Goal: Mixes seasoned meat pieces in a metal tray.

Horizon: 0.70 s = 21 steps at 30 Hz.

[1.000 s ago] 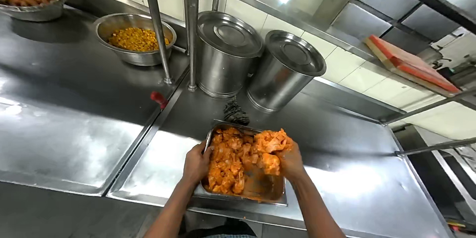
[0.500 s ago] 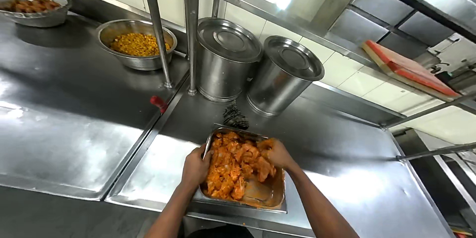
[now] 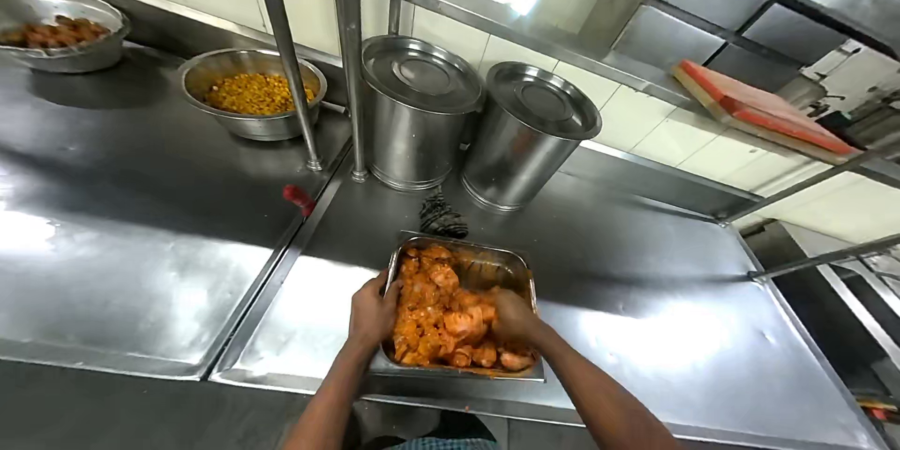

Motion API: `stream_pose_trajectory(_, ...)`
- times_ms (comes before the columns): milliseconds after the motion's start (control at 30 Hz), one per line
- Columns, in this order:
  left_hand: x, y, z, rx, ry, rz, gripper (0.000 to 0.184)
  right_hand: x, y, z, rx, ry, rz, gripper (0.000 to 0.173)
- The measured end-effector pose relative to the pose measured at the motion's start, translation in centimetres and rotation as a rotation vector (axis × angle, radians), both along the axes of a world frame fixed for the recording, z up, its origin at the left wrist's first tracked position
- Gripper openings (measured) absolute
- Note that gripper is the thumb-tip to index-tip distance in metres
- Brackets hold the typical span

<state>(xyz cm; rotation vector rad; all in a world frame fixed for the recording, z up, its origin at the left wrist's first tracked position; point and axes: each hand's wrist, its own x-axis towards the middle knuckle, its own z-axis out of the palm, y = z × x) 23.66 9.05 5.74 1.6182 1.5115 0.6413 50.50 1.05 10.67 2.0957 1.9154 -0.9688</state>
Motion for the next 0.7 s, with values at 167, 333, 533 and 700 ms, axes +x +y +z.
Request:
stream_pose_trajectory(167, 0.1, -0.3, -0.2, 0.029, -0.014, 0.026, 0.034, 0.3, -0.2, 6.1, 0.300, 0.169, -0.362, 0.037)
stream_pose_trajectory(333, 0.1, -0.3, -0.1, 0.027, -0.011, 0.043, 0.037, -1.4, -2.2, 9.7, 0.775, 0.077, -0.417, 0.038)
stream_pose_trajectory(533, 0.0, -0.5, -0.2, 0.005, -0.004, 0.040, 0.040, 0.6, -0.1, 3.4, -0.067, 0.018, 0.071, 0.056)
stream_pose_trajectory(700, 0.0, -0.3, -0.1, -0.027, 0.016, 0.047, 0.041, -0.2, 2.2, 1.2, -0.166, -0.083, 0.359, 0.092)
